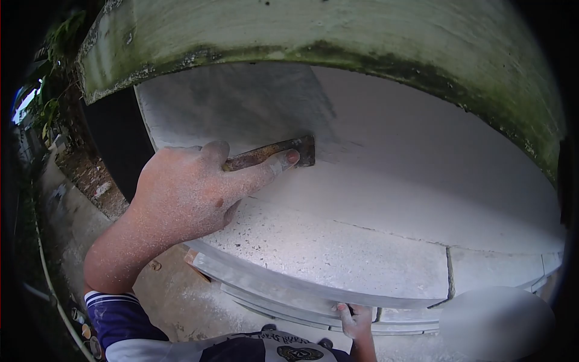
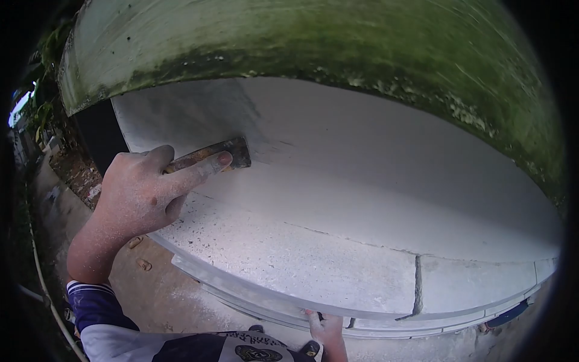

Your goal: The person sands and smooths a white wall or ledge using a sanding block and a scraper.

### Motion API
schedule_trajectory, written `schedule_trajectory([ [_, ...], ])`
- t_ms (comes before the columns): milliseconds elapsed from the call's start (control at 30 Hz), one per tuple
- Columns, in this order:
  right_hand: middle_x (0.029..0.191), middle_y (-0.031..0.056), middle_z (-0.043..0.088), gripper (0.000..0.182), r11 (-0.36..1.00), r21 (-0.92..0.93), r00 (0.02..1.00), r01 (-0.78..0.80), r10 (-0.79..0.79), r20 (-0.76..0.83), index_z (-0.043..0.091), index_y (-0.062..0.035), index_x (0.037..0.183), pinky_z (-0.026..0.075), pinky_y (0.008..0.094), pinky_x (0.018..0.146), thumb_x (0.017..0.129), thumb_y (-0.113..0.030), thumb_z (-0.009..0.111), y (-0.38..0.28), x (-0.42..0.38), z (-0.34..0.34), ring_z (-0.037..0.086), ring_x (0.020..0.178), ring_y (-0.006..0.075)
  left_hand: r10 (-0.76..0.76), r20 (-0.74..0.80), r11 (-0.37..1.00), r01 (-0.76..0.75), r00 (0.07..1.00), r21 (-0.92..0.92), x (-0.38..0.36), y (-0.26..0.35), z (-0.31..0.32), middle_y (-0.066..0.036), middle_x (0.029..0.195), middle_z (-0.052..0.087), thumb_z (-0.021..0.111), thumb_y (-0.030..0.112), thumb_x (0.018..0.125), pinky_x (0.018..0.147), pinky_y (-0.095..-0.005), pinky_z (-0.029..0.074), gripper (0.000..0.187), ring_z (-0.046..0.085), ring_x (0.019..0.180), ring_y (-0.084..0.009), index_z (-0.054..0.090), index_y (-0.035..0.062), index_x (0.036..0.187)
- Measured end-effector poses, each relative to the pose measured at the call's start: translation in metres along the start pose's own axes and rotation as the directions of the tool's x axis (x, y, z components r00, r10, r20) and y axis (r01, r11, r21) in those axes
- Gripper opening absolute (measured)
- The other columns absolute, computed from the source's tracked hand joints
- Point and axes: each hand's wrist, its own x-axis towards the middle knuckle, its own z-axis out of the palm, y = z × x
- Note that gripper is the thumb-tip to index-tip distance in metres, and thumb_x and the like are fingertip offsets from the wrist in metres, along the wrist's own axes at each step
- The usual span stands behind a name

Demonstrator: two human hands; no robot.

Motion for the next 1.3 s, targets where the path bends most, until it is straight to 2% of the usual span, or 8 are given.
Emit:
schedule_trajectory([
  [233,0.084,0.0104,0.074,0.012,0.999,0.034,1.000,0.013,-0.014,0.014,0.074,-0.0020,0.092,0.054,0.0341,0.074,0.096,-0.012,0.068,0.004,0.002,0.000,0.071,0.079,0.0218,-0.051,0.004,0.999,0.051,0.999,-0.010,-0.017,-0.009,0.002,-0.002,0.066,0.053,0.077,0.015,0.076,0.044,-0.0332,0.044,0.066,0.056,0.051,-0.0164,0.064,0.0423,0.135],
  [333,0.076,0.0092,0.072,0.024,0.993,0.114,1.000,0.011,-0.007,-0.030,0.074,-0.0013,0.082,0.052,0.0331,0.070,0.098,-0.017,0.064,-0.009,0.005,0.002,0.067,0.070,0.0198,-0.034,-0.011,0.999,0.034,0.999,-0.031,-0.008,-0.004,0.005,-0.002,0.067,0.054,0.076,0.014,0.075,0.043,-0.0336,0.044,0.067,0.057,0.051,-0.0172,0.064,0.0426,0.135],
  [433,0.084,0.0102,0.074,0.014,0.996,0.038,0.996,-0.076,0.074,0.059,0.074,-0.0028,0.091,0.053,0.0348,0.074,0.095,-0.015,0.069,0.005,0.000,-0.003,0.070,0.079,0.0231,0.002,0.003,0.998,-0.002,1.000,-0.068,0.005,0.010,-0.001,-0.002,0.067,0.053,0.075,0.014,0.076,0.043,-0.0339,0.044,0.067,0.056,0.050,-0.0175,0.063,0.0428,0.135],
  [700,0.084,0.0103,0.073,0.017,0.997,-0.015,0.996,-0.071,0.072,0.055,0.075,-0.0050,0.091,0.052,0.0358,0.073,0.095,-0.020,0.070,0.008,0.000,-0.004,0.069,0.079,0.0245,-0.059,0.021,0.998,0.059,0.998,-0.033,-0.012,-0.005,0.005,-0.003,0.067,0.052,0.076,0.015,0.076,0.043,-0.0342,0.044,0.071,0.054,0.048,-0.0179,0.060,0.0441,0.139],
  [800,0.076,0.0090,0.070,0.030,0.995,-0.014,0.994,-0.096,0.096,0.053,0.075,-0.0045,0.085,0.049,0.0342,0.067,0.098,-0.030,0.066,-0.002,-0.001,-0.005,0.065,0.071,0.0205,0.088,0.072,0.995,-0.084,0.993,-0.056,0.003,0.007,0.001,-0.009,0.074,0.060,0.070,0.024,0.086,0.043,-0.0325,0.048,0.069,0.062,0.054,-0.0174,0.049,0.0422,0.149],
  [933,0.072,0.0084,0.070,0.039,0.999,-0.040,0.999,0.020,-0.019,0.033,0.075,-0.0039,0.084,0.048,0.0337,0.064,0.100,-0.038,0.064,0.001,0.004,-0.003,0.064,0.067,0.0191,0.008,0.049,0.997,-0.004,0.999,-0.080,-0.006,0.005,0.003,-0.003,0.067,0.054,0.075,0.016,0.076,0.043,-0.0345,0.045,0.074,0.057,0.050,-0.0190,0.057,0.0450,0.142],
  [1033,0.081,0.0099,0.073,0.022,0.994,-0.011,0.991,-0.108,0.109,0.079,0.076,-0.0061,0.087,0.051,0.0376,0.074,0.096,-0.025,0.068,-0.002,0.002,-0.007,0.068,0.076,0.0265,-0.028,0.081,0.998,0.032,0.996,-0.047,-0.012,0.001,0.000,-0.005,0.070,0.055,0.075,0.017,0.076,0.044,-0.0349,0.046,0.078,0.058,0.051,-0.0192,0.053,0.0455,0.145],
  [1300,0.081,0.0106,0.073,0.022,0.995,0.021,0.992,-0.096,0.095,0.078,0.076,-0.0061,0.088,0.052,0.0375,0.074,0.096,-0.024,0.068,0.004,0.002,-0.007,0.068,0.076,0.0266,0.114,0.024,0.980,-0.109,0.993,-0.164,0.014,0.023,0.003,-0.007,0.074,0.060,0.072,0.015,0.080,0.044,-0.0347,0.049,0.070,0.062,0.054,-0.0191,0.056,0.0429,0.142],
])
